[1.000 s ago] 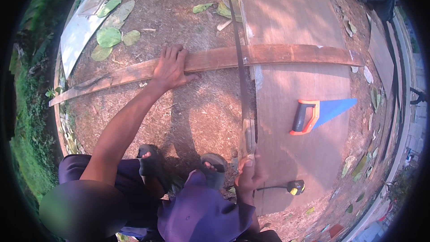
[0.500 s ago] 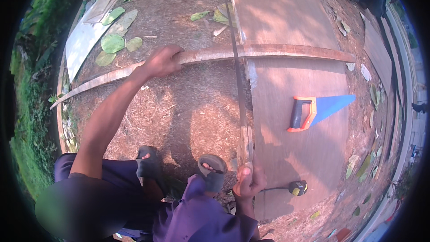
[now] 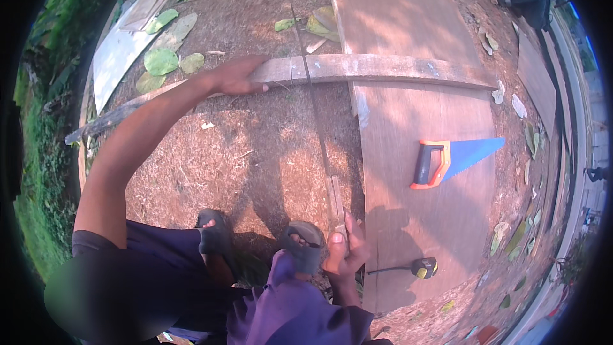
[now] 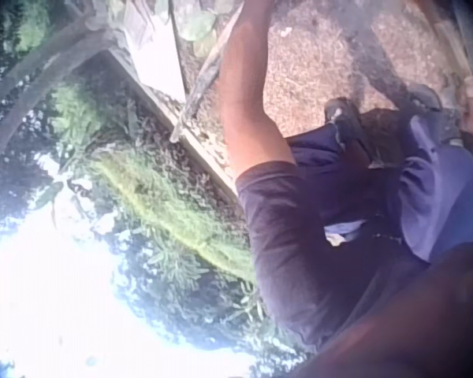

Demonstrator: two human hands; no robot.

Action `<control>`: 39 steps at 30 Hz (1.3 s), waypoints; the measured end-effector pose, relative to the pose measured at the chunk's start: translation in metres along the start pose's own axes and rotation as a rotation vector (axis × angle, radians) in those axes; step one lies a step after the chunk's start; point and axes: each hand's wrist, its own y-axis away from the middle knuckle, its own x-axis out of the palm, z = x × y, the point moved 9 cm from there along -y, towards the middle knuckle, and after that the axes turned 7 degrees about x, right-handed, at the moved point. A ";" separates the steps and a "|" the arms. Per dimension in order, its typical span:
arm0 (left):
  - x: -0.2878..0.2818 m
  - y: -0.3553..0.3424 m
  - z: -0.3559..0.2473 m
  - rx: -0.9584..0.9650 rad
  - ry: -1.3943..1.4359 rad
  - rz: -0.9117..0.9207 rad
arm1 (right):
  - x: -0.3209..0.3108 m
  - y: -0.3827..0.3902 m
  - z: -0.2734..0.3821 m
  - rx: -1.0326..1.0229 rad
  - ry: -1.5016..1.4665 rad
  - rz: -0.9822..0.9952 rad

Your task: The person measures a wooden plank with a tape measure, marks it, and then uses a hand saw to cut the plank. The person then picks up the cut piece of wood.

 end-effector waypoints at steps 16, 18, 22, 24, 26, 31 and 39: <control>-0.023 -0.001 -0.041 -0.200 -0.070 -0.208 | 0.040 0.018 0.023 -0.030 0.220 0.008; -0.034 0.004 -0.046 -0.207 -0.102 -0.238 | 0.040 0.024 0.023 0.040 0.226 0.011; -0.051 0.012 -0.049 -0.210 -0.106 -0.294 | 0.047 0.038 0.058 -0.196 0.299 0.023; -0.061 0.017 -0.051 -0.185 -0.152 -0.368 | 0.050 0.044 0.079 -0.378 0.283 -0.001; -0.066 0.022 -0.055 -0.164 -0.184 -0.412 | 0.054 0.039 0.080 -0.330 0.334 -0.003; -0.046 0.021 -0.072 -0.154 -0.229 -0.371 | 0.078 -0.003 0.080 -0.191 0.392 -0.021; -0.038 0.005 -0.067 -0.164 -0.202 -0.294 | 0.063 0.006 0.070 -0.216 0.274 -0.043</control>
